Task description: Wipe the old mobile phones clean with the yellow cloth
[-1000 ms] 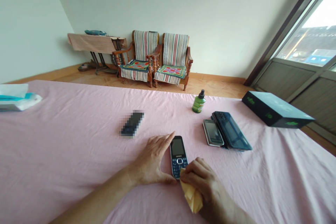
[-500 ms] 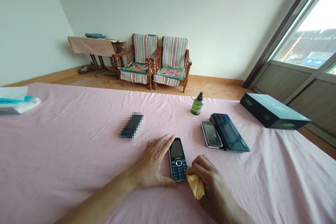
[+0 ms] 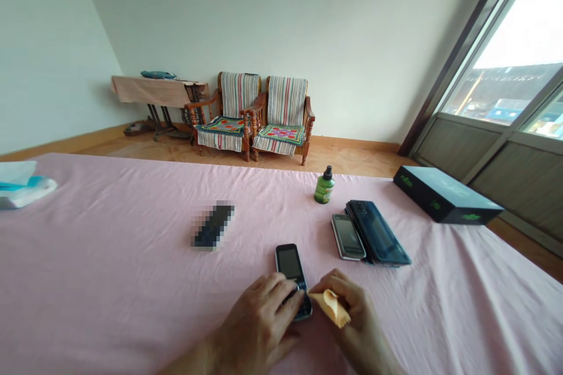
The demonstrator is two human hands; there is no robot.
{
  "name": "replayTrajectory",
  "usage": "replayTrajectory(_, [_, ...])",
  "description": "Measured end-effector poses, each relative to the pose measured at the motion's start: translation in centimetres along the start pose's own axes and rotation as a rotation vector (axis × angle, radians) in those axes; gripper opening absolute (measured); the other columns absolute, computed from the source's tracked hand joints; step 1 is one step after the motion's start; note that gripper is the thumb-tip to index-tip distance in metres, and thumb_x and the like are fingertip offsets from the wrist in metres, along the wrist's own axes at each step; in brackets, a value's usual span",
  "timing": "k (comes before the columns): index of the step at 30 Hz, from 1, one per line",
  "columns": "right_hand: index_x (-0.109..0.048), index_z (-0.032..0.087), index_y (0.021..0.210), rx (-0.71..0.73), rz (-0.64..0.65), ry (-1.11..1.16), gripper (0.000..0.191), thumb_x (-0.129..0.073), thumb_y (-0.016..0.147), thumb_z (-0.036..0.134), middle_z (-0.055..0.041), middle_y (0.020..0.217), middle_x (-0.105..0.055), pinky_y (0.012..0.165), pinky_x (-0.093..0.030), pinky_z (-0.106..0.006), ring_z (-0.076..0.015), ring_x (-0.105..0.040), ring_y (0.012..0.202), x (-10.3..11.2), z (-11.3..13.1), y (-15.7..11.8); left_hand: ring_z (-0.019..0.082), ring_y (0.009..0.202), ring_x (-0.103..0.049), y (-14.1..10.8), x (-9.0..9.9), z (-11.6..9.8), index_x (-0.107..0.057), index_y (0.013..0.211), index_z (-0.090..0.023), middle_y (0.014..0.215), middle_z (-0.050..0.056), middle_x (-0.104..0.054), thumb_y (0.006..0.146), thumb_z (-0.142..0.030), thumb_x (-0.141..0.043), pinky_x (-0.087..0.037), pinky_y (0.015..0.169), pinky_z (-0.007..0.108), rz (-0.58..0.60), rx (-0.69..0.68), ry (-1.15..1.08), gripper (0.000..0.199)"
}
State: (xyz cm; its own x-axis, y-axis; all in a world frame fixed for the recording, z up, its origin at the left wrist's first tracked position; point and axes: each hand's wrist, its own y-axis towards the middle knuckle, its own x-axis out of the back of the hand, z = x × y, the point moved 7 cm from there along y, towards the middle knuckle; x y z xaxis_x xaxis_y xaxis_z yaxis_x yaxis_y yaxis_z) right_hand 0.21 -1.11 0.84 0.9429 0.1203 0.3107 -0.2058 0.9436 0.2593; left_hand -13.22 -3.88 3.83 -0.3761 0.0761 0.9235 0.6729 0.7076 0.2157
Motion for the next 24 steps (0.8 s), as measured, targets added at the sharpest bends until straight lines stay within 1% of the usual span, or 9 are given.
replayTrajectory(2, [-0.066,0.017,0.07,-0.026,0.002,0.037,0.013,-0.06,0.081,0.023,-0.0012,0.068,-0.055,0.052,-0.035,-0.022,-0.0133,-0.052,0.059,-0.2,-0.3,0.0,0.03,0.113,-0.052,0.0,-0.2,-0.1,-0.051,0.127,-0.018,0.121,0.01,-0.059,0.085,-0.018,-0.065,-0.049,0.097,0.047,-0.013,0.022,-0.019,0.044])
replayTrajectory(4, [-0.065,0.016,0.068,-0.042,-0.007,0.083,0.015,-0.062,0.08,0.025,-0.0013,0.067,-0.055,0.053,-0.036,-0.022,-0.0131,-0.052,0.059,-0.4,-0.5,0.1,0.028,0.111,-0.054,0.0,-0.4,0.1,-0.052,0.124,-0.02,0.12,0.008,-0.059,0.083,-0.008,-0.061,-0.05,0.097,0.044,-0.044,0.05,-0.066,0.044])
replayTrajectory(7, [-0.063,0.015,0.065,-0.078,-0.028,0.169,0.022,-0.065,0.08,0.032,-0.0006,0.065,-0.054,0.055,-0.037,-0.023,-0.0129,-0.049,0.06,-0.4,-0.7,0.2,0.026,0.114,-0.052,-0.1,-0.5,0.6,-0.05,0.126,-0.022,0.121,0.007,-0.057,0.078,0.003,-0.058,-0.05,0.099,0.042,-0.111,0.077,-0.141,0.055])
replayTrajectory(11, [-0.064,0.015,0.065,-0.176,-0.039,0.288,0.027,-0.07,0.076,0.039,0.0011,0.062,-0.051,0.055,-0.036,-0.022,-0.0117,-0.044,0.059,-0.2,-0.9,0.1,0.024,0.116,-0.051,-0.2,-0.3,1.2,-0.046,0.131,-0.025,0.122,0.006,-0.054,0.073,0.009,-0.057,-0.048,0.102,0.041,-0.197,0.092,-0.223,0.068])
replayTrajectory(13, [-0.065,0.016,0.067,-0.18,-0.06,0.332,0.027,-0.071,0.076,0.041,0.0012,0.063,-0.05,0.054,-0.034,-0.022,-0.0112,-0.042,0.059,0.1,-0.5,0.1,0.022,0.115,-0.052,-0.3,-0.2,1.4,-0.045,0.133,-0.026,0.122,0.006,-0.054,0.074,0.009,-0.057,-0.048,0.101,0.04,-0.232,0.106,-0.255,0.069])
replayTrajectory(15, [-0.067,0.017,0.067,-0.131,-0.066,0.362,0.027,-0.07,0.076,0.042,0.0007,0.064,-0.05,0.054,-0.034,-0.022,-0.0113,-0.042,0.059,0.4,0.4,0.1,0.022,0.113,-0.054,-0.4,-0.2,1.7,-0.044,0.133,-0.026,0.121,0.006,-0.054,0.078,0.004,-0.058,-0.049,0.1,0.039,-0.261,0.128,-0.27,0.064])
replayTrajectory(18, [-0.067,0.018,0.067,-0.057,-0.03,0.398,0.025,-0.07,0.076,0.041,-0.0001,0.066,-0.05,0.055,-0.036,-0.023,-0.012,-0.043,0.06,0.2,1.4,0.3,0.021,0.11,-0.056,-0.6,-0.2,1.9,-0.042,0.135,-0.025,0.119,0.007,-0.056,0.081,-0.002,-0.057,-0.05,0.098,0.037,-0.294,0.149,-0.26,0.06])
replayTrajectory(21, [-0.066,0.019,0.066,-0.039,-0.011,0.408,0.025,-0.068,0.077,0.041,0.0003,0.066,-0.049,0.054,-0.036,-0.024,-0.0119,-0.043,0.059,0.0,1.3,0.4,0.02,0.109,-0.057,-0.7,-0.1,1.9,-0.041,0.136,-0.025,0.119,0.007,-0.055,0.081,-0.001,-0.054,-0.05,0.098,0.034,-0.315,0.137,-0.228,0.062])
replayTrajectory(24, [-0.065,0.019,0.068,-0.042,-0.019,0.36,0.023,-0.067,0.079,0.038,0.0001,0.067,-0.05,0.055,-0.035,-0.023,-0.0121,-0.045,0.06,0.0,0.7,0.4,0.019,0.107,-0.059,-0.7,0.2,1.9,-0.045,0.133,-0.025,0.118,0.007,-0.056,0.083,-0.001,-0.048,-0.052,0.095,0.033,-0.355,0.115,-0.179,0.056])
